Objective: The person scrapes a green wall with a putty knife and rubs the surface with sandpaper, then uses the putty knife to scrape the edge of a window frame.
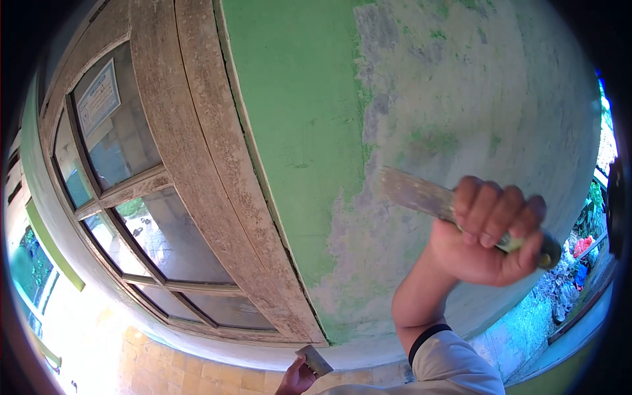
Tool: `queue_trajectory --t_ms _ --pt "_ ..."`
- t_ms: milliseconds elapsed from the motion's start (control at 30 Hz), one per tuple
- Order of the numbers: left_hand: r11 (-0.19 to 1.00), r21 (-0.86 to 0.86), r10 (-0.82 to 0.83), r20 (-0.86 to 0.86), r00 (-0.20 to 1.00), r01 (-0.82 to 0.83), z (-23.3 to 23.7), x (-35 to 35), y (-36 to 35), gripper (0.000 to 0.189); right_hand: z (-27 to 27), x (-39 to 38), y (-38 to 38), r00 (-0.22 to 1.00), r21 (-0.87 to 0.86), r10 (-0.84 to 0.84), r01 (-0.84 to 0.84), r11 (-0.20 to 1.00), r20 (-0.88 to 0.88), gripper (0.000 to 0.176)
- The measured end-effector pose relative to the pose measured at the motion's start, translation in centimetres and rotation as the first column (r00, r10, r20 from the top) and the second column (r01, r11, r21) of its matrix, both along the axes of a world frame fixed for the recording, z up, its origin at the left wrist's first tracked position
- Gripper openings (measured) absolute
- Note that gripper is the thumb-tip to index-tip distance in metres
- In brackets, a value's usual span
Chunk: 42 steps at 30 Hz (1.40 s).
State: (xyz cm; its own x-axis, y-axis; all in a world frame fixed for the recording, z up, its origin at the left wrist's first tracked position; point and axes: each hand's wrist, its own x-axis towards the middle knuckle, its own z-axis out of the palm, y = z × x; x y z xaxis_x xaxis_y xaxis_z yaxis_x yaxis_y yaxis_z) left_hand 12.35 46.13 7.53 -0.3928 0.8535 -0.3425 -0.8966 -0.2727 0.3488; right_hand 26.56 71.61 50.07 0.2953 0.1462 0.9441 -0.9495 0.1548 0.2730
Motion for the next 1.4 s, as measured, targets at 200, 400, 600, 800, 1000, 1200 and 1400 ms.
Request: queue_trajectory --t_ms 200,400,600,800,1000,1200,1400 --pt "1.000 0.011 -0.025 0.009 1.000 0.025 -1.2 -0.4 -0.3 0.042 0.2 -1.6 0.2 0.999 0.005 0.015 -0.016 1.000 0.033 0.021" --pt "1.000 -0.001 -0.015 -0.011 1.000 0.015 -1.3 -0.3 -0.2 0.045 0.1 -0.2 0.4 0.999 0.053 0.017 -0.015 0.999 -0.043 0.020" --pt "1.000 0.002 -0.031 -0.015 0.999 0.031 -1.3 -0.2 -0.4 0.046 0.4 -0.9 0.6 0.997 0.030 0.050 -0.052 0.998 0.061 0.021" --pt "1.000 0.018 -0.017 0.019 1.000 0.017 -1.9 -0.3 -0.4 0.044 0.2 -2.0 0.5 0.999 -0.030 0.033 -0.032 0.999 0.024 0.022" --pt "0.999 0.030 -0.028 0.006 1.000 0.028 -2.1 -0.4 -0.2 0.043 0.6 0.2 0.3 0.999 0.042 0.032 -0.030 0.999 -0.036 0.021" --pt "0.999 0.009 -0.053 -0.008 0.999 0.053 -1.6 -0.2 -0.1 0.042 0.9 -1.7 0.7 0.998 0.017 0.030 -0.031 0.999 0.050 0.023" --pt "0.999 0.010 -0.030 -0.038 0.999 0.031 -2.0 -0.3 -0.3 0.044 0.5 0.0 0.2 0.999 0.076 0.032 -0.030 0.997 -0.025 0.021"
